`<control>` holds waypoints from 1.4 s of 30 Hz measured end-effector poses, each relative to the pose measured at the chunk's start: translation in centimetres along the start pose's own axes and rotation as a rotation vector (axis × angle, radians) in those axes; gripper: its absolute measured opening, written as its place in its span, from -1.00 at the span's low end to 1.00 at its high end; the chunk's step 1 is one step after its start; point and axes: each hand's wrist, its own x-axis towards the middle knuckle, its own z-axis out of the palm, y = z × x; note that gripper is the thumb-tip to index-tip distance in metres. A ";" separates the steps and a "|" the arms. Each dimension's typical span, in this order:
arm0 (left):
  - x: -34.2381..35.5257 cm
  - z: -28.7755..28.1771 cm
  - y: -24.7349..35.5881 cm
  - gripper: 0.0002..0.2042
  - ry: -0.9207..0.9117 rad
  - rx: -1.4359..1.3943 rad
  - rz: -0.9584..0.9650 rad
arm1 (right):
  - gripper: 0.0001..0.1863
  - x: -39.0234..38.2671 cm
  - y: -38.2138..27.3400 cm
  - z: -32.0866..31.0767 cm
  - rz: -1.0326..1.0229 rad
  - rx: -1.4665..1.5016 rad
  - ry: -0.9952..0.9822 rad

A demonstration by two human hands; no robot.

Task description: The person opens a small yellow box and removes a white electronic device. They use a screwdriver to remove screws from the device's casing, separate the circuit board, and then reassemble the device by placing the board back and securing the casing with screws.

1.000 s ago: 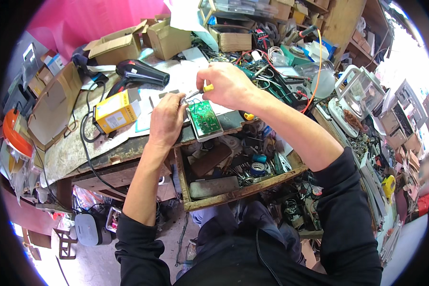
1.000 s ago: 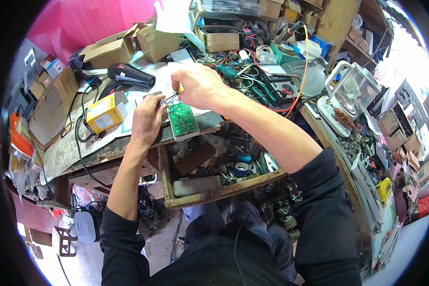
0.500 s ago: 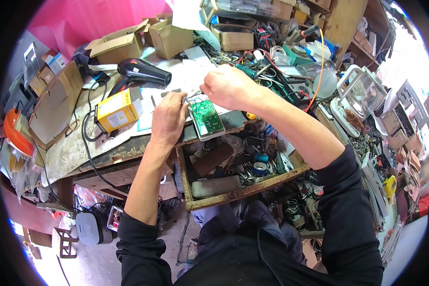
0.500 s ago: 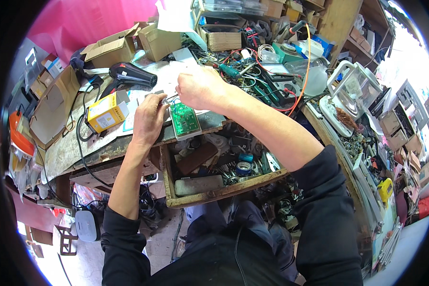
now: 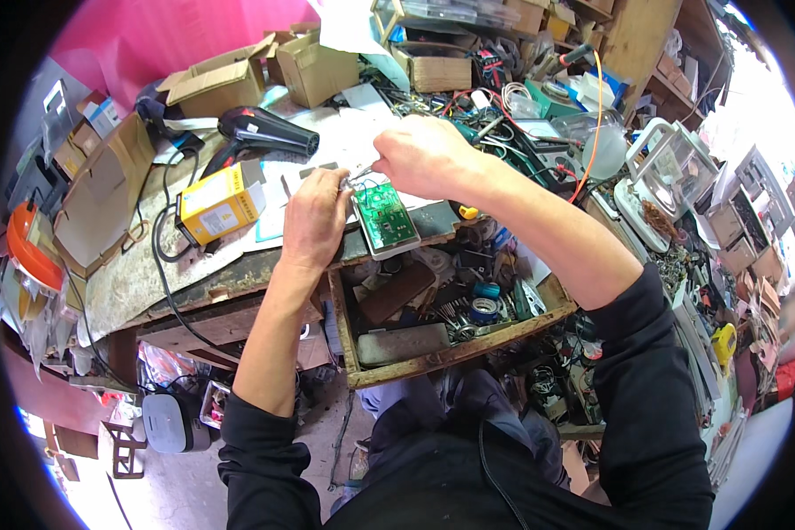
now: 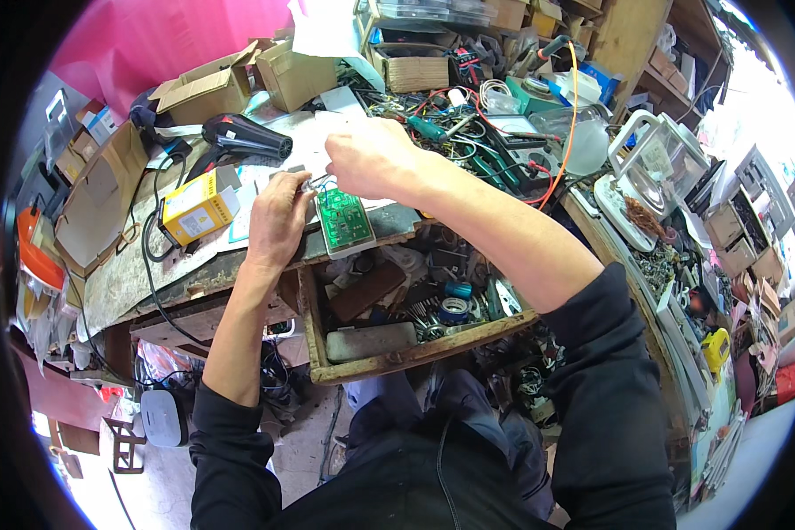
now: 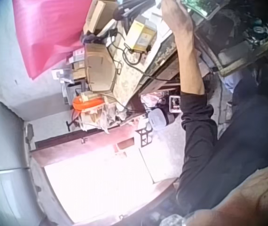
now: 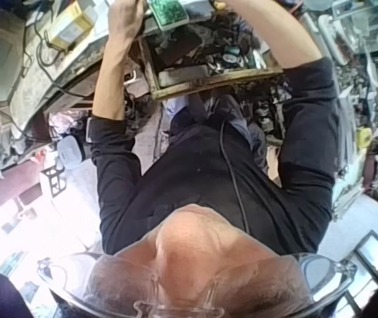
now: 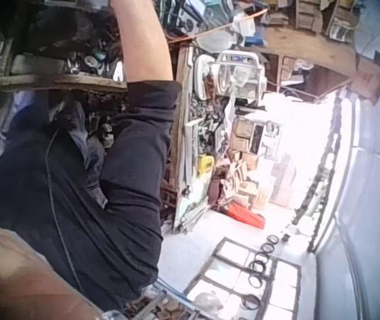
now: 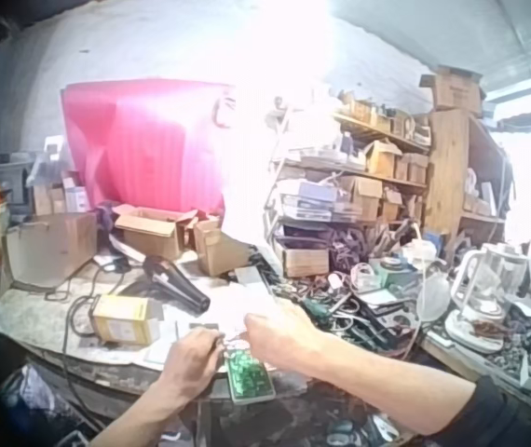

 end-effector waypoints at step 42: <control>0.1 -0.1 0.2 -0.75 -0.010 0.035 -0.004 | -0.87 0.4 0.5 3.0 -0.312 -0.231 0.385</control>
